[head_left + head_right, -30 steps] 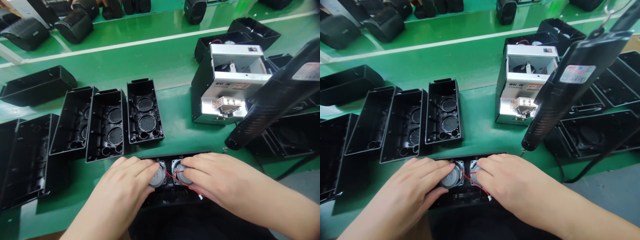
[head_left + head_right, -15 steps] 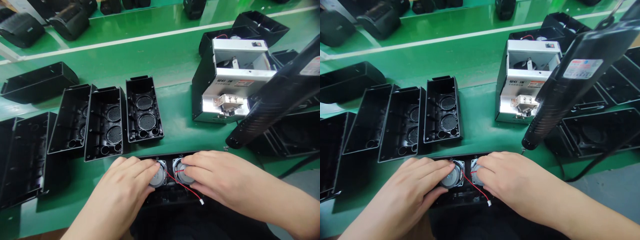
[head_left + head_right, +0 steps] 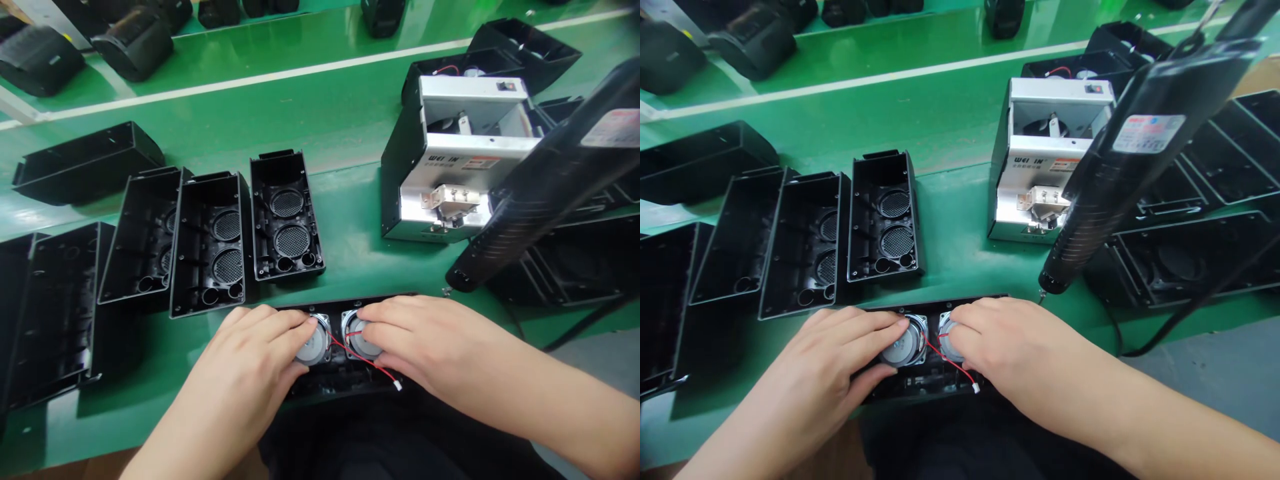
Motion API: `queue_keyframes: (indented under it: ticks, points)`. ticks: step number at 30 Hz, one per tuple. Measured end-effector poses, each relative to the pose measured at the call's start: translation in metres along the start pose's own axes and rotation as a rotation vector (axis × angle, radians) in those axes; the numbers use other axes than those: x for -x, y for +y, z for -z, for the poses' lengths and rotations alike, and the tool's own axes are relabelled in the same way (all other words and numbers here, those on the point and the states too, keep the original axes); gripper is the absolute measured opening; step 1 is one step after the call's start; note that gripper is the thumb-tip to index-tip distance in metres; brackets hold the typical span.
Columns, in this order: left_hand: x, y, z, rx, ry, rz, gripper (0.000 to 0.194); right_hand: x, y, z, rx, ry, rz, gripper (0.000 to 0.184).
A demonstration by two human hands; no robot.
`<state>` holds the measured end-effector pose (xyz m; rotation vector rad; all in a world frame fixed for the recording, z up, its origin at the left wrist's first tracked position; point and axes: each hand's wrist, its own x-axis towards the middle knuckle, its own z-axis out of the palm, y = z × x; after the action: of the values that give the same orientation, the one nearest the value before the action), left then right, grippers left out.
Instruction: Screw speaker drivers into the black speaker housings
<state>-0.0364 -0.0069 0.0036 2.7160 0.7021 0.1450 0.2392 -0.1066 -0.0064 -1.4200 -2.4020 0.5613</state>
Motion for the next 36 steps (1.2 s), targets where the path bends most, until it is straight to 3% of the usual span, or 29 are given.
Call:
queue_keyframes:
  ticks: [3, 5, 6, 9, 11, 14, 16, 18, 21, 25, 29, 31, 33, 36]
  points:
    - [0.003, -0.001, 0.001, -0.012, 0.010, -0.004, 0.041, 0.006, -0.003, 0.006, 0.009, 0.015, 0.015, 0.011]
    - [0.010, -0.002, 0.003, -0.002, 0.040, -0.012, 0.045, 0.017, -0.004, 0.013, 0.009, 0.159, 0.026, 0.019]
    - [0.014, -0.002, 0.005, 0.005, 0.076, -0.016, 0.045, 0.025, -0.003, 0.016, 0.034, 0.299, -0.012, 0.025]
    - [0.026, 0.000, 0.005, -0.045, 0.166, -0.007, 0.056, 0.045, 0.007, 0.018, 0.221, 0.897, -0.275, 0.045]
    - [0.028, 0.003, 0.001, -0.158, 0.162, -0.016, 0.067, 0.049, 0.020, 0.014, 0.261, 1.096, -0.413, 0.060]
    - [0.024, 0.008, -0.007, -0.272, 0.137, -0.055, 0.073, 0.042, 0.039, 0.005, -0.050, 0.980, -0.511, 0.070]
    - [0.019, 0.010, -0.012, -0.275, 0.158, -0.066, 0.076, 0.035, 0.049, 0.003, -0.289, 0.911, -0.531, 0.059]
    - [0.015, 0.011, -0.017, -0.259, 0.194, -0.071, 0.080, 0.032, 0.054, 0.008, -0.447, 0.932, -0.507, 0.048]
    - [0.007, 0.016, -0.022, -0.240, 0.225, -0.083, 0.085, 0.038, 0.057, 0.032, -0.545, 1.046, -0.427, 0.044]
    - [-0.016, 0.028, -0.024, -0.209, 0.221, -0.081, 0.087, 0.044, 0.052, 0.089, -0.686, 1.084, -0.324, 0.040]
    - [-0.040, 0.036, -0.025, -0.162, 0.211, -0.097, 0.087, 0.027, 0.041, 0.136, -0.755, 1.145, -0.217, 0.083]
    - [-0.046, 0.036, -0.026, -0.153, 0.201, -0.088, 0.089, 0.015, 0.037, 0.146, -0.799, 1.190, -0.235, 0.097]
    - [-0.049, 0.036, -0.027, -0.140, 0.200, -0.085, 0.093, 0.004, 0.039, 0.145, -0.923, 1.164, -0.299, 0.098]
    - [-0.055, 0.040, -0.026, -0.096, 0.237, -0.096, 0.086, -0.011, 0.050, 0.136, -1.004, 1.130, -0.241, 0.069]
